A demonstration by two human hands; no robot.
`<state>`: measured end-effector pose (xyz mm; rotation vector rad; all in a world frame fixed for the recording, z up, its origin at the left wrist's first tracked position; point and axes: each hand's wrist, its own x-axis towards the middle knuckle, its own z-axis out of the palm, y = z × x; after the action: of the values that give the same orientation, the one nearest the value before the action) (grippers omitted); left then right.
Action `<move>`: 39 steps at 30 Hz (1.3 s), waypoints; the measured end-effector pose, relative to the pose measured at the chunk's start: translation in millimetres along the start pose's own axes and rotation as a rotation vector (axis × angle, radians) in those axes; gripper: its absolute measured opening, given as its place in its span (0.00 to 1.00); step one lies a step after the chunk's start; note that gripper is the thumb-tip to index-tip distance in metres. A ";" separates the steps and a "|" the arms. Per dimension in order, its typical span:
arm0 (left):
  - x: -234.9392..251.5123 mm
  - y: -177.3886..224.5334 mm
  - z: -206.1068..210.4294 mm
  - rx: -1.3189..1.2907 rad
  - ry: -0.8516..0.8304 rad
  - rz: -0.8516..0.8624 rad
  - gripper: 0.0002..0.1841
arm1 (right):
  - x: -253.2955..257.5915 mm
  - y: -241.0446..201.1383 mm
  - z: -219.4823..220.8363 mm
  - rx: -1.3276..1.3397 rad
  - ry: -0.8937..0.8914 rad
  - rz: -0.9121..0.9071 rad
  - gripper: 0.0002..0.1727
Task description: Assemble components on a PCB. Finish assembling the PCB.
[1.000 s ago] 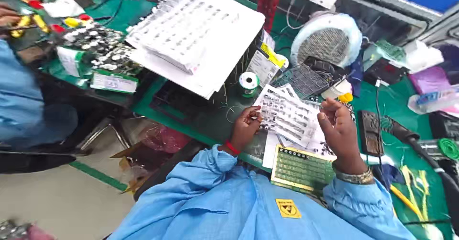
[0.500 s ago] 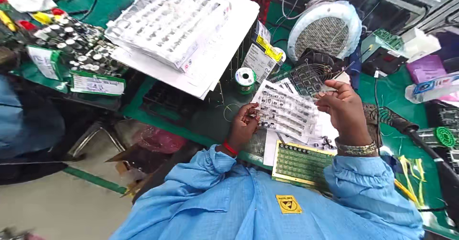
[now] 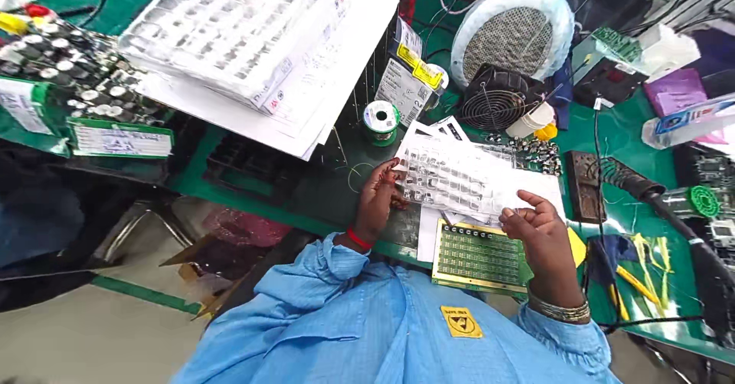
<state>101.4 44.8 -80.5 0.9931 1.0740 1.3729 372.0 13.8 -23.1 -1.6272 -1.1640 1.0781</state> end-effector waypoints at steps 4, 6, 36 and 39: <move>1.0 12.0 7.0 0.111 0.029 -0.061 0.25 | -3.3 10.3 -3.2 -0.309 0.042 -0.080 0.25; 2.3 14.8 8.4 0.146 0.037 -0.093 0.27 | -0.6 17.0 -3.9 -0.453 0.086 -0.131 0.23; -50.3 65.2 -33.6 0.015 -0.161 -0.372 0.14 | -44.5 12.7 26.9 0.573 -0.395 0.166 0.16; -56.6 60.1 -19.4 -0.075 -0.085 -0.372 0.13 | -46.4 14.8 41.2 0.752 -0.282 0.138 0.17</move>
<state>72.2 -13.9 -26.7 0.7454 1.0726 1.0507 327.2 -28.2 -40.6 -0.9889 -0.6766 1.6277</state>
